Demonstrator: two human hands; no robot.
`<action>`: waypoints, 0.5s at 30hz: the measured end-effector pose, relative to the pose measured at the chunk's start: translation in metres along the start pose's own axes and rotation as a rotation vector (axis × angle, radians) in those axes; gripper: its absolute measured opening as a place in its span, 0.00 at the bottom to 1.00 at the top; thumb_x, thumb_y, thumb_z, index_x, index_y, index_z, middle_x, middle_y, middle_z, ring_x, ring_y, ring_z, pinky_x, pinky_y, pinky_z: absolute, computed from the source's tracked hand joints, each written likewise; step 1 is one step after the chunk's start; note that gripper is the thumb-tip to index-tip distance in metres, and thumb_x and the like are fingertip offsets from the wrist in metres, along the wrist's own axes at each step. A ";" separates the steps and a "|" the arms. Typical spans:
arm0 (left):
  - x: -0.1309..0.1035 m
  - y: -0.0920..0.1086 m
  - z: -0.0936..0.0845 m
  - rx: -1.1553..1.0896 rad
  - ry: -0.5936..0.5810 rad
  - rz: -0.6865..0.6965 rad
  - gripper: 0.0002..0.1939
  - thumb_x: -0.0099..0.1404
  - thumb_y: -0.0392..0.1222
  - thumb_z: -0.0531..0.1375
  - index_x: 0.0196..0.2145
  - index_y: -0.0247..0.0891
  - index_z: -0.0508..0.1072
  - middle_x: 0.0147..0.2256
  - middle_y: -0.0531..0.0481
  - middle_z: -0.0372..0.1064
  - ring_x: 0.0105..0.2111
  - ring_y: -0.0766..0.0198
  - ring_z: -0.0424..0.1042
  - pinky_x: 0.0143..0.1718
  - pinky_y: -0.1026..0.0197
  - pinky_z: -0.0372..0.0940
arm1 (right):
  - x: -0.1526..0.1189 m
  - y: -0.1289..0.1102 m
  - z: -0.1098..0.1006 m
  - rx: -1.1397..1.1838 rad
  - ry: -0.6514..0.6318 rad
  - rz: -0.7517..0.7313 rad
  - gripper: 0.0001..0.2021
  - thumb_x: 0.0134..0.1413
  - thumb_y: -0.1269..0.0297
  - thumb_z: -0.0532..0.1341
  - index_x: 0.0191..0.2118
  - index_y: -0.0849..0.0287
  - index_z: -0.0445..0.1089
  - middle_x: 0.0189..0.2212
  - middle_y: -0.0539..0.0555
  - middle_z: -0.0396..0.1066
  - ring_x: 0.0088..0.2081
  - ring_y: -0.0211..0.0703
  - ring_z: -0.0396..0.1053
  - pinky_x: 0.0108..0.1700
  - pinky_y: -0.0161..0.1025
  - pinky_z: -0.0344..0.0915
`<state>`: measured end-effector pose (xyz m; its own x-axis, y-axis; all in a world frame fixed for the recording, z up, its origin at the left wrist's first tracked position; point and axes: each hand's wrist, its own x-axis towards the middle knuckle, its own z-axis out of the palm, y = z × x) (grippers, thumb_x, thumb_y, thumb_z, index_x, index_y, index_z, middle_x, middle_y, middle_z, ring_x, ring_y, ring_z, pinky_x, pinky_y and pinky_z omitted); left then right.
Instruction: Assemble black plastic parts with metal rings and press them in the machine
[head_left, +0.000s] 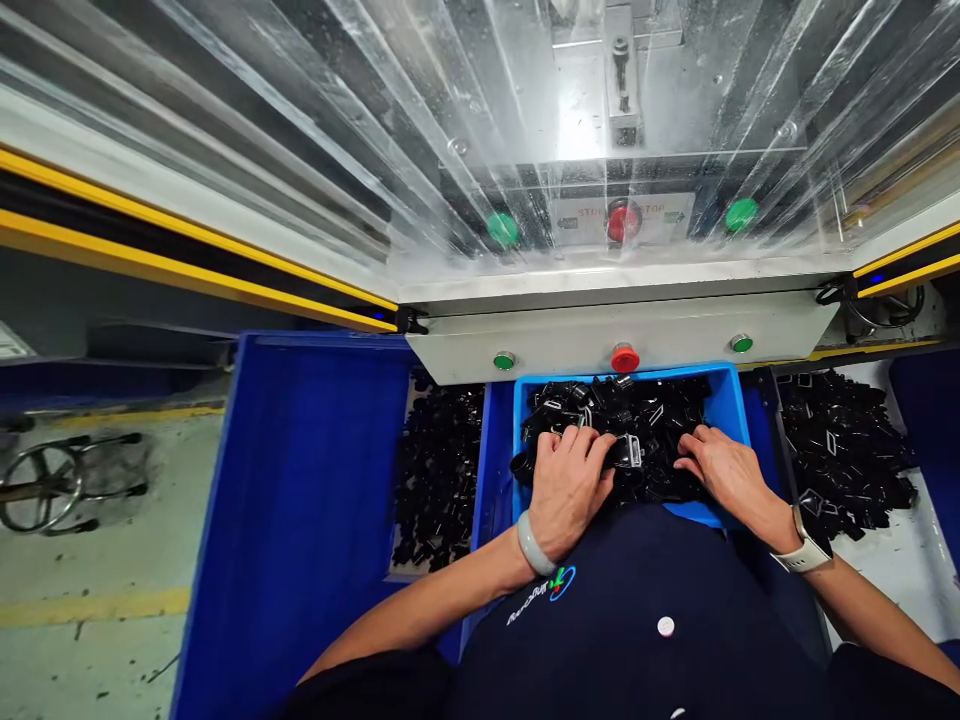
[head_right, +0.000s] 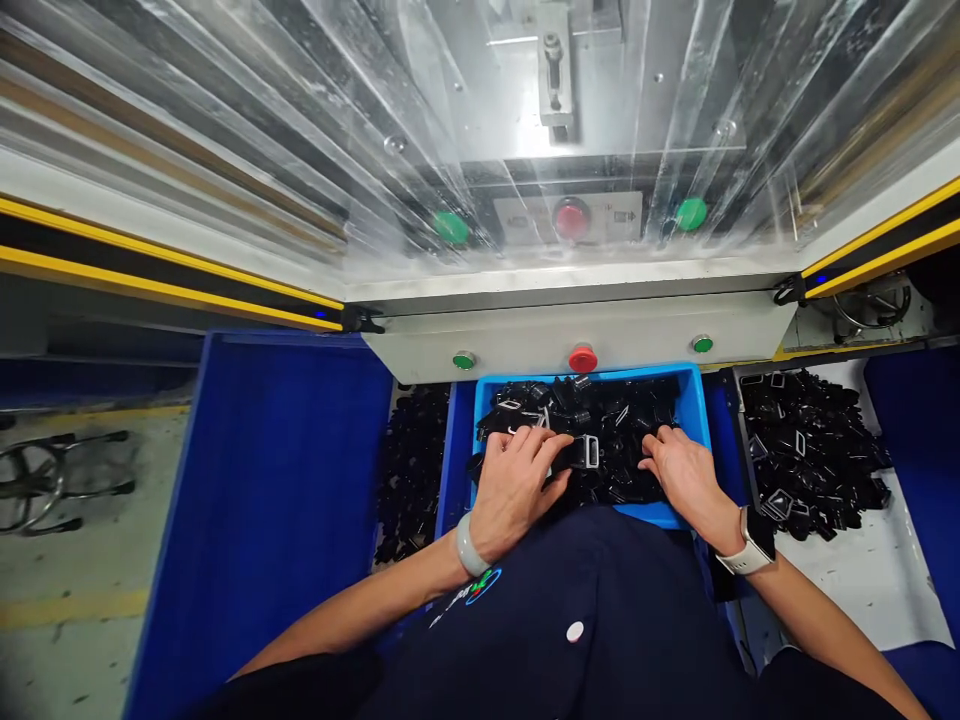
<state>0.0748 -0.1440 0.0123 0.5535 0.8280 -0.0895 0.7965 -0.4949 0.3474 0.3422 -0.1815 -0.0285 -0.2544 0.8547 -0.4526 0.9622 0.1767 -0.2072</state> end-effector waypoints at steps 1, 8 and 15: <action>-0.002 0.001 0.000 -0.035 0.005 -0.018 0.18 0.66 0.32 0.64 0.53 0.37 0.72 0.45 0.43 0.77 0.44 0.50 0.72 0.43 0.48 0.58 | 0.000 0.000 0.000 0.031 0.008 -0.002 0.09 0.70 0.57 0.62 0.41 0.56 0.75 0.39 0.55 0.74 0.40 0.45 0.73 0.34 0.39 0.60; -0.009 -0.001 -0.019 -0.554 0.044 -0.094 0.26 0.61 0.27 0.59 0.56 0.41 0.72 0.47 0.45 0.72 0.45 0.55 0.73 0.51 0.47 0.66 | -0.005 0.005 -0.004 0.167 0.064 0.015 0.10 0.70 0.62 0.59 0.42 0.51 0.79 0.42 0.54 0.74 0.42 0.43 0.74 0.34 0.37 0.64; 0.006 -0.004 -0.022 -0.987 0.253 -0.136 0.20 0.62 0.30 0.60 0.51 0.41 0.67 0.55 0.42 0.71 0.57 0.55 0.74 0.60 0.48 0.70 | -0.008 0.003 -0.039 0.448 0.169 0.067 0.13 0.72 0.58 0.56 0.47 0.52 0.78 0.44 0.54 0.78 0.44 0.46 0.78 0.44 0.43 0.74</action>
<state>0.0697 -0.1314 0.0310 0.3151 0.9487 -0.0257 0.2301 -0.0500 0.9719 0.3515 -0.1691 0.0086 -0.1386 0.9309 -0.3380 0.8299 -0.0770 -0.5525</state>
